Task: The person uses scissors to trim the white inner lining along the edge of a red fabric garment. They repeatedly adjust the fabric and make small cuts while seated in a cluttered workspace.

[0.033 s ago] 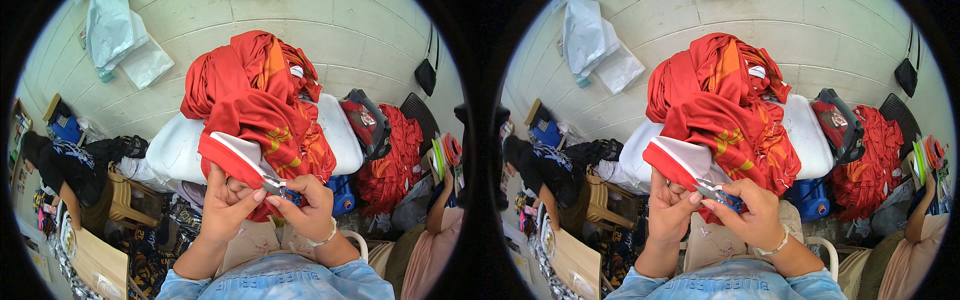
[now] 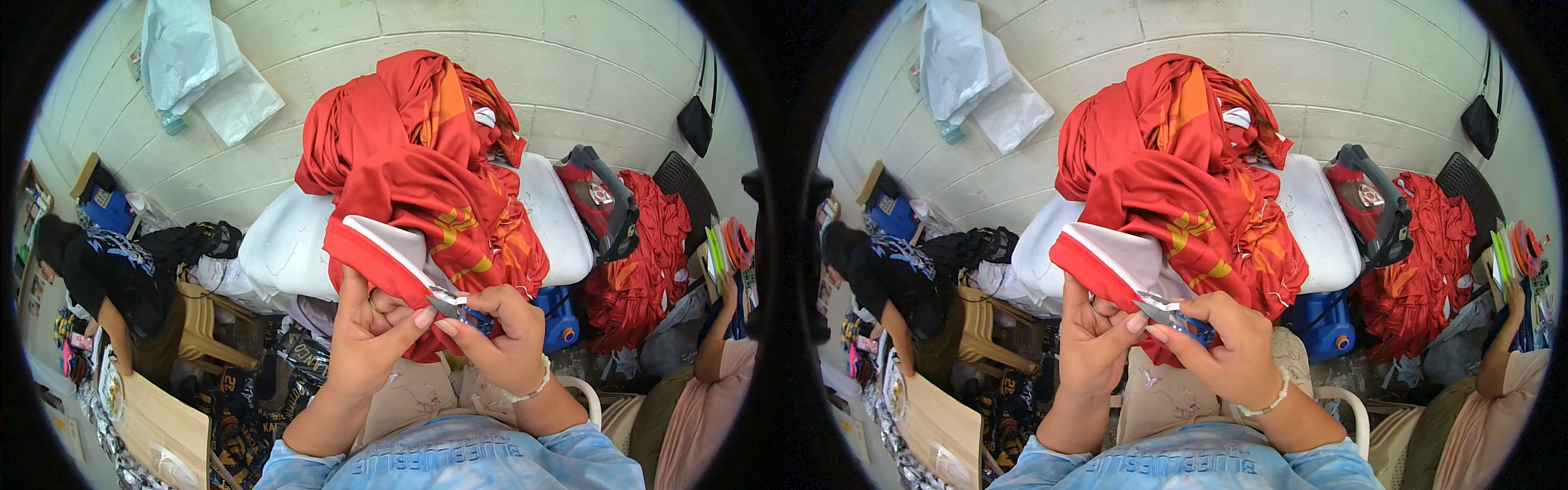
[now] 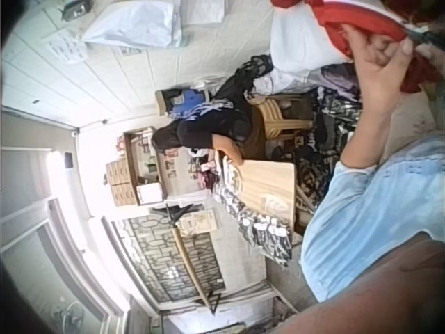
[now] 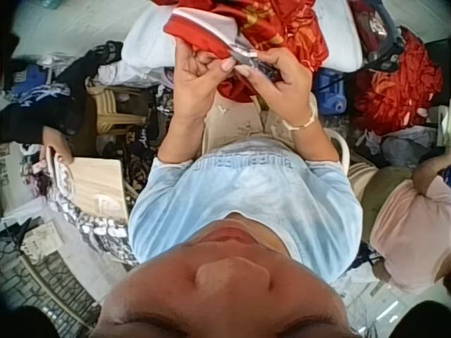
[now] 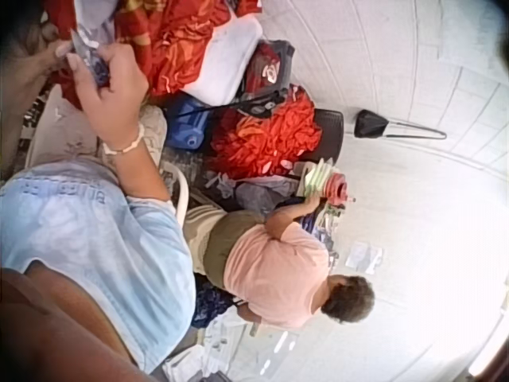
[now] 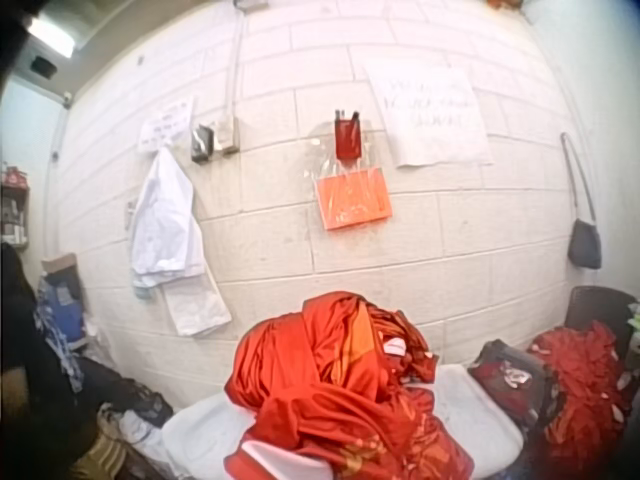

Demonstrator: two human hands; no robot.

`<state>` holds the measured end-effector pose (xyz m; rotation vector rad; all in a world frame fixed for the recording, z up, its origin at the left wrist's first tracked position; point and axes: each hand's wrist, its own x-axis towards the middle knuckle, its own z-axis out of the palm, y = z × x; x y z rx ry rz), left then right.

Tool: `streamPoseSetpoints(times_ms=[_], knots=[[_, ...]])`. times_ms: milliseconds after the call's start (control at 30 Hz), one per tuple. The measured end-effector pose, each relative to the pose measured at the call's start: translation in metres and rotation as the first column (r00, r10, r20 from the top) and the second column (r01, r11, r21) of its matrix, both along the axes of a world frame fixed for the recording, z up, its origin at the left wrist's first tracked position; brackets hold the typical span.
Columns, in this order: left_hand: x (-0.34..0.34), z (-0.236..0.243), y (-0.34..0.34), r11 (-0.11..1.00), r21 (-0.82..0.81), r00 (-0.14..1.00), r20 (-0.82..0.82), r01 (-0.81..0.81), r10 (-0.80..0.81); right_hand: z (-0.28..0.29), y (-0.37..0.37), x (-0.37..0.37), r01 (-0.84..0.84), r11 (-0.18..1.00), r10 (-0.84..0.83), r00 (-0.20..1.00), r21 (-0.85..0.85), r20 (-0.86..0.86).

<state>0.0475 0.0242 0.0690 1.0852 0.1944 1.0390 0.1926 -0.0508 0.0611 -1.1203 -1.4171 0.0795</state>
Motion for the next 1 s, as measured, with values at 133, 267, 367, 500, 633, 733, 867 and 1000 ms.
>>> streamPoseSetpoints(times_ms=[133,267,367,500,633,733,867,1000], knots=[[-0.002,0.002,0.0,1.0,0.018,1.0,-0.029,-0.001,0.001,0.001,-0.001,0.0,-0.008,1.0,0.007,1.0,-0.022,-0.02],[0.0,0.004,0.003,0.999,0.048,0.999,-0.039,-0.012,0.014,0.003,0.001,0.002,-0.018,1.0,0.017,0.999,-0.014,-0.033],[0.0,0.005,0.004,0.996,0.092,0.998,-0.058,-0.006,0.011,0.005,0.002,0.004,-0.014,1.0,0.014,1.0,0.001,-0.001],[-0.001,0.004,0.004,0.994,0.09,0.994,-0.091,-0.054,0.063,0.002,0.003,0.005,-0.013,1.0,0.013,1.0,-0.007,0.011],[0.0,0.003,0.005,0.995,0.087,0.993,-0.103,-0.056,0.064,-0.005,0.001,0.007,-0.019,0.996,0.015,0.999,-0.093,-0.041],[-0.001,0.005,0.006,0.996,0.075,0.995,-0.081,-0.058,0.064,-0.011,0.004,0.009,-0.201,0.977,0.161,0.916,-0.071,-0.367],[-0.001,0.007,0.009,0.997,0.05,0.995,-0.07,-0.065,0.069,-0.014,0.009,0.015,-0.27,0.963,0.232,0.846,-0.011,-0.48],[-0.001,0.008,0.009,0.998,0.032,0.997,-0.06,-0.053,0.055,-0.011,0.007,0.02,-0.26,0.965,0.231,0.882,-0.017,-0.41]])
